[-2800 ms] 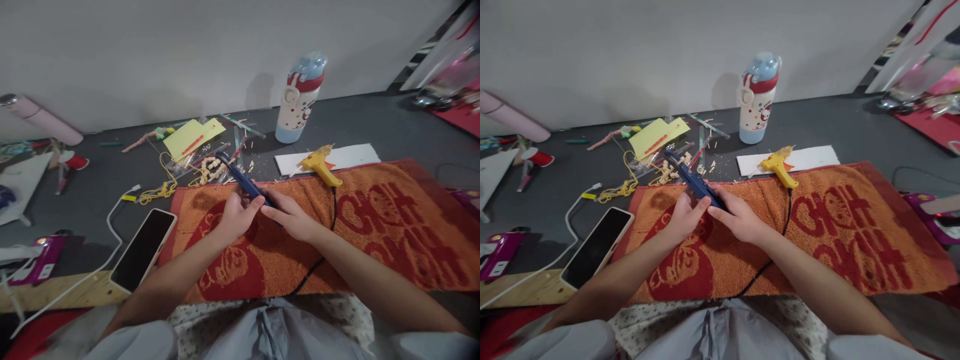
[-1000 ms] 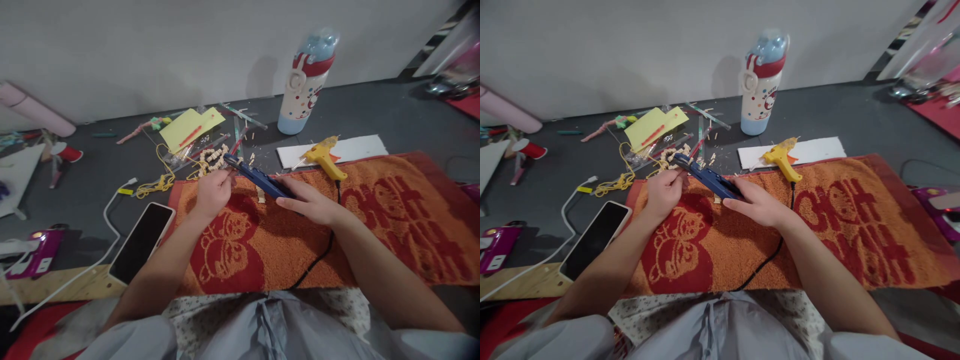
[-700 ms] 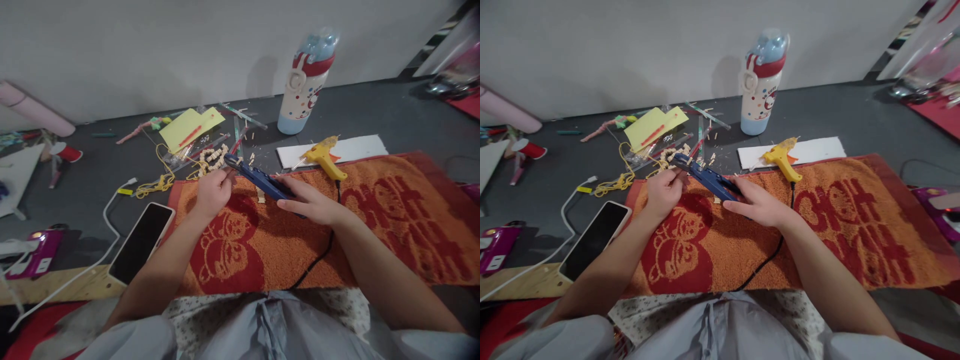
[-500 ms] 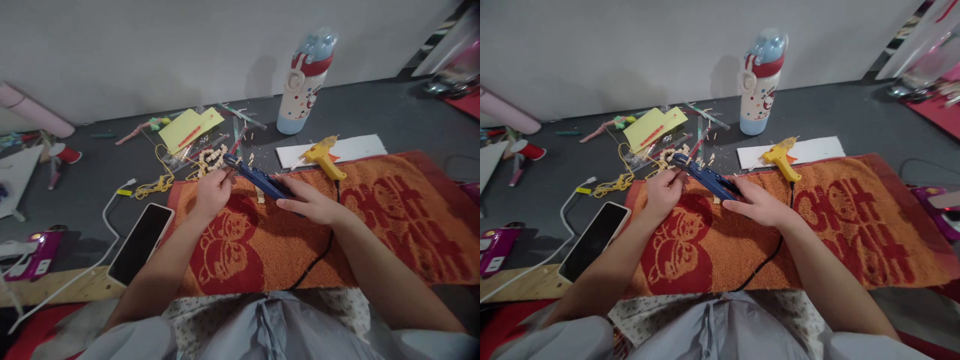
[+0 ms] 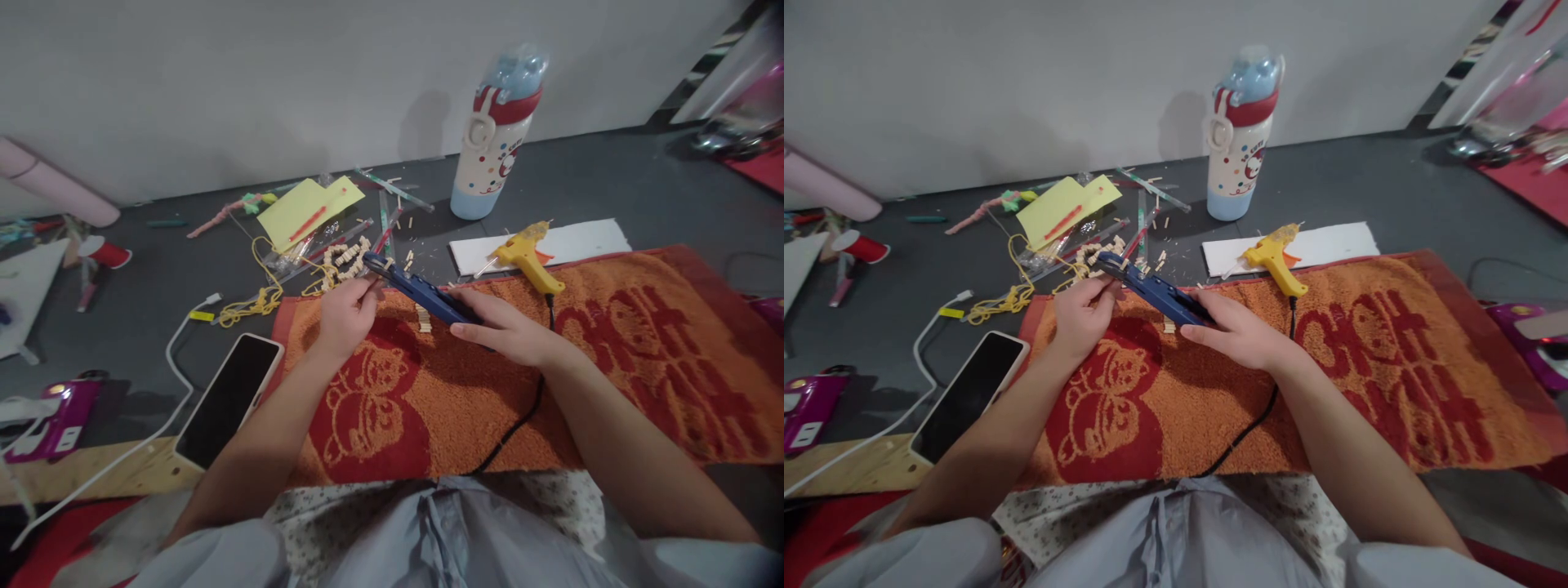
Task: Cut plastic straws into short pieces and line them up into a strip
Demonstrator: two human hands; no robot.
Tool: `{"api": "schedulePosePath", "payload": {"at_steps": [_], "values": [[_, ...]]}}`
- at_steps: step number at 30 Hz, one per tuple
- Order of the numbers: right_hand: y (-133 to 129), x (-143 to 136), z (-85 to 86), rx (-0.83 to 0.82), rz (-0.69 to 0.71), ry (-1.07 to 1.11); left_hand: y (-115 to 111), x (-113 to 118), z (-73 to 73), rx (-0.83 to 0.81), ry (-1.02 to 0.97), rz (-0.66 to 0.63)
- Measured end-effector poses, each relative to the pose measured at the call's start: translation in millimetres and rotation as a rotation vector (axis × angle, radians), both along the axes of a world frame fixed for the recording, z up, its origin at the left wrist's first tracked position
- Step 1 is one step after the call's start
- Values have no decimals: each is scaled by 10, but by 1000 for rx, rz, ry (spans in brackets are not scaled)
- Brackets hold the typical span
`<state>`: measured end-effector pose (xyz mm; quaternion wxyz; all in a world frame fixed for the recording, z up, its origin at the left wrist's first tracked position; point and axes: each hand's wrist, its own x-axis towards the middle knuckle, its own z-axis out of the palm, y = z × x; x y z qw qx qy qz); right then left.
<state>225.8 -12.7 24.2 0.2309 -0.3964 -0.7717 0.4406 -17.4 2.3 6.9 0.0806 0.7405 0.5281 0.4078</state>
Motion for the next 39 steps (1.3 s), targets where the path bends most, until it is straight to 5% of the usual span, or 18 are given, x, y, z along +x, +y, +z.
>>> {"api": "schedulePosePath", "payload": {"at_steps": [13, 20, 23, 28, 39], "values": [[15, 5, -44, -1, -37, -39, 6, -1, -34, -104, -84, -5], [-9, -73, -88, -37, -201, 77, 63, 100, -115, -154, -585, 103], [-55, -167, -82, -71, -215, 187, 25, 166, -109, -306, -689, 6], [-155, -350, -77, -48, -143, 308, -188, 349, -50, -487, -704, -409], [-204, -411, -129, 47, -79, 286, -361, 512, 19, -444, -798, -353]]}}
